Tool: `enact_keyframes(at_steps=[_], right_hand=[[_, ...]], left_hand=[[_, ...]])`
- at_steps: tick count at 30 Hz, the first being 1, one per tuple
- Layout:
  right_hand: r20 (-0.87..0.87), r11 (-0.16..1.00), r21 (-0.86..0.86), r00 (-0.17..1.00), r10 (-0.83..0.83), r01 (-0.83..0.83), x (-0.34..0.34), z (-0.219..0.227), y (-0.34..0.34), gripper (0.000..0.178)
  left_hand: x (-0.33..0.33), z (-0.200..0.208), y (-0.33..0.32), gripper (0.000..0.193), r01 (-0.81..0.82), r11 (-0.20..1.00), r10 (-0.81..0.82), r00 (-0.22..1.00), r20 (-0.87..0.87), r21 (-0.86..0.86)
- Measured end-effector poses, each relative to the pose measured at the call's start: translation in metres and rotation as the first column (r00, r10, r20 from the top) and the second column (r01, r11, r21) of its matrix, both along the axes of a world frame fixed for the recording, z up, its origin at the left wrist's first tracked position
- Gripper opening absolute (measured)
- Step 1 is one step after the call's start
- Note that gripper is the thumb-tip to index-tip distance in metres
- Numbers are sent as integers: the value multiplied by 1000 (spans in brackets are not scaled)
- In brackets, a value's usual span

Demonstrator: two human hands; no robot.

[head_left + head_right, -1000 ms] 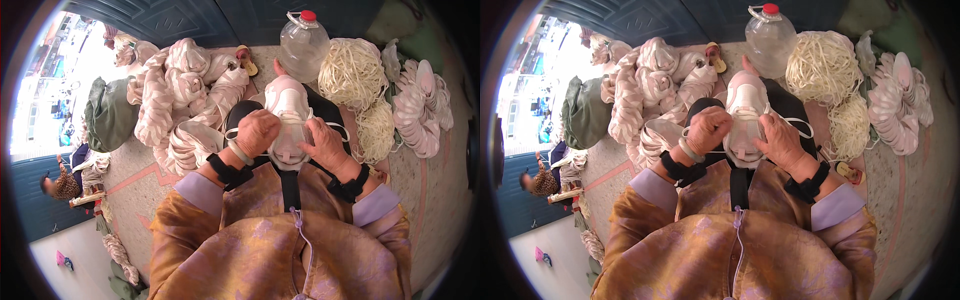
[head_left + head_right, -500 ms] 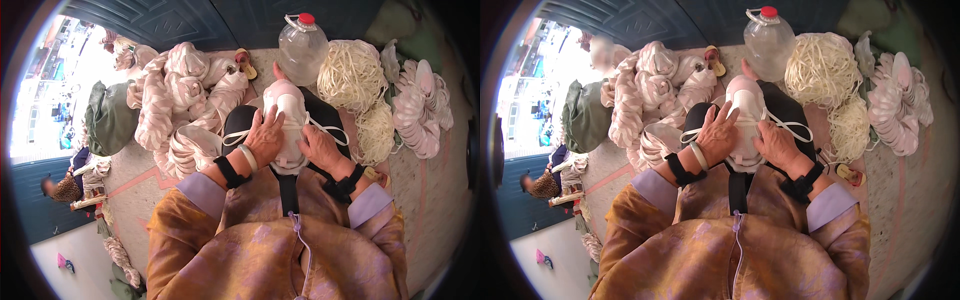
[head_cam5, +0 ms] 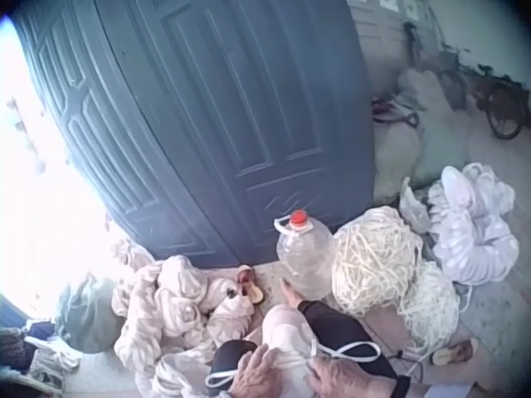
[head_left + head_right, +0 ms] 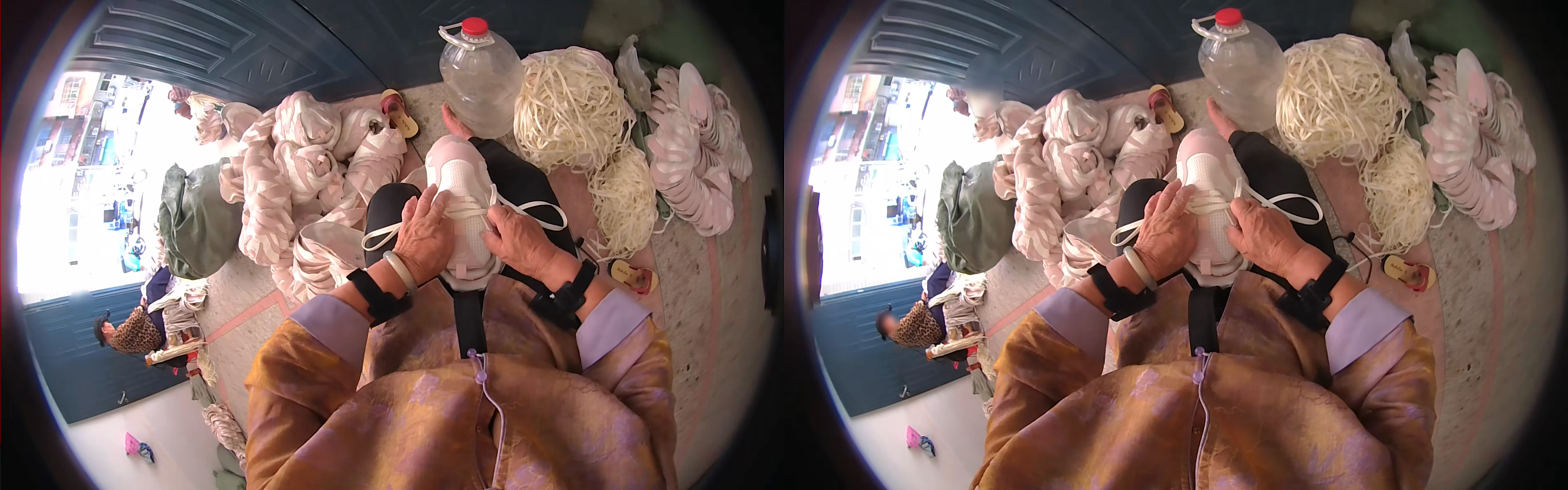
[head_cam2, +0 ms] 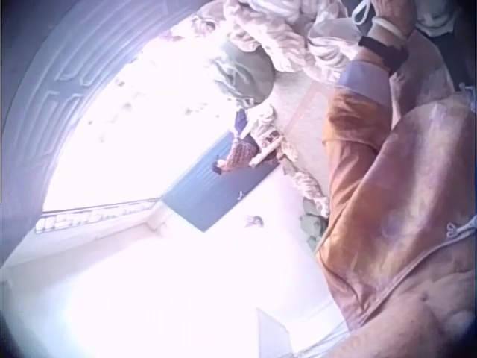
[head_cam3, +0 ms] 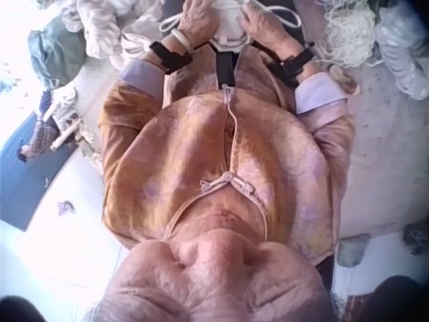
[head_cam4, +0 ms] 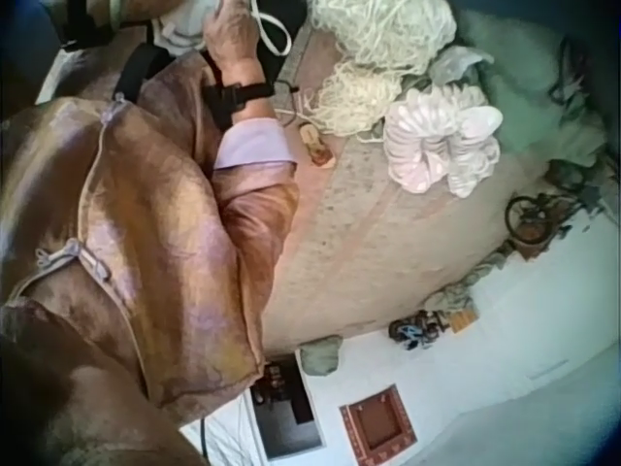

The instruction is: The recorder is lacing white sneakers while sitting on the floor in a shoe manufacturing environment.

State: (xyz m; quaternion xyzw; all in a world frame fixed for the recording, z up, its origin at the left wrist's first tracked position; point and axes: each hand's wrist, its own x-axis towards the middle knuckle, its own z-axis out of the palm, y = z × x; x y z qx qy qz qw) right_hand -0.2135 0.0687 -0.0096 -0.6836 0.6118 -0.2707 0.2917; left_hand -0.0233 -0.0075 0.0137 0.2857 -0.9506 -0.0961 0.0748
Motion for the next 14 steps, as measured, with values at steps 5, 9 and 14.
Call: enact_keyframes(at_steps=[5,9,14], right_hand=[[27,1000,-26,1000,-8,9,-3,-5,-1,23],[66,1000,-30,998,11,-9,-4,-4,-2,22],[117,999,-29,992,43,-40,-9,-4,1,25]], left_hand=[[-6,1,1,13,-35,994,32,999,29,101],[-2,0,0,12,-31,988,33,999,-10,154],[3,3,-2,13,46,974,-38,998,-41,221]])
